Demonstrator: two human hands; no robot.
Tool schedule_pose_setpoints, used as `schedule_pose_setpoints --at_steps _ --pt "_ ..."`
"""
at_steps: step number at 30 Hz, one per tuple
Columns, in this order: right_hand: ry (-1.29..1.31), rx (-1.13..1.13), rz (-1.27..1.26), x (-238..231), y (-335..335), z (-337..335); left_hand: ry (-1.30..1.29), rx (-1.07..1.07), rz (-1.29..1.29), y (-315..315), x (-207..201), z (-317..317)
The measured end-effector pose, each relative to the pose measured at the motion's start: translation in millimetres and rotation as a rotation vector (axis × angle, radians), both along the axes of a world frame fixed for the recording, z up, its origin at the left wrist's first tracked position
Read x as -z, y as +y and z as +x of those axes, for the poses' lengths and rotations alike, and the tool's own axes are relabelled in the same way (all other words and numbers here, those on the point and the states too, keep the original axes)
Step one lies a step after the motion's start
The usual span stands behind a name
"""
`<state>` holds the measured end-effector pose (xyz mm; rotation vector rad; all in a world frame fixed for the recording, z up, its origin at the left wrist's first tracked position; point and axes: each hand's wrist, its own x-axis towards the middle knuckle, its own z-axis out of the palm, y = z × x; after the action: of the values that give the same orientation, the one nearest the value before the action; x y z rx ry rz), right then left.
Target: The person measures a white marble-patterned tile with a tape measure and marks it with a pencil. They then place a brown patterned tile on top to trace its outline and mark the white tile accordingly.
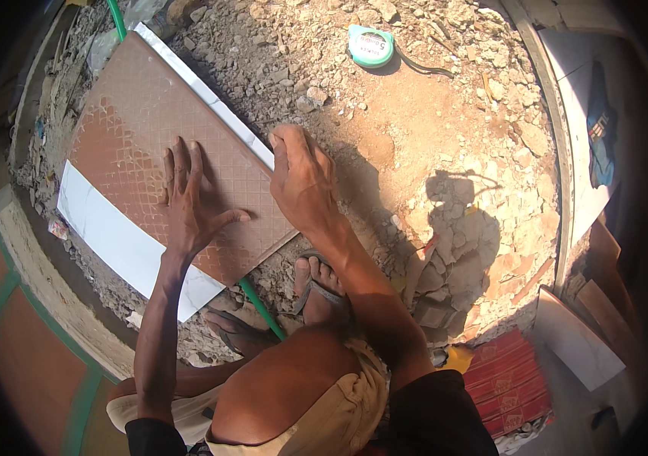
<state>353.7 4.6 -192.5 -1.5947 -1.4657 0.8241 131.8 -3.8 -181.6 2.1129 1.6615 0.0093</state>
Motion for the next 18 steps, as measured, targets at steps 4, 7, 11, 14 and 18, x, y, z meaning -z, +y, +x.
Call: schedule_pose_setpoints --at_steps 4,7,11,14,18 --pt "-0.146 -0.133 -0.132 -14.9 -24.2 -20.3 -0.146 -0.679 0.093 -24.8 -11.9 -42.4" --pt "-0.335 -0.211 -0.111 -10.2 -40.1 -47.7 0.041 -1.053 -0.138 -45.9 -13.9 -84.2" --pt "-0.518 -0.154 -0.080 -7.2 -49.0 -70.9 -0.052 -1.155 -0.321 -61.6 -4.9 -95.7" --pt "-0.469 -0.121 -0.163 -9.5 -47.9 -76.0 -0.149 -1.198 -0.396 -56.2 1.7 -76.9" --pt "-0.373 -0.071 -0.316 -12.3 -45.3 -78.2 0.003 -1.319 -0.350 -42.9 1.7 -70.9"
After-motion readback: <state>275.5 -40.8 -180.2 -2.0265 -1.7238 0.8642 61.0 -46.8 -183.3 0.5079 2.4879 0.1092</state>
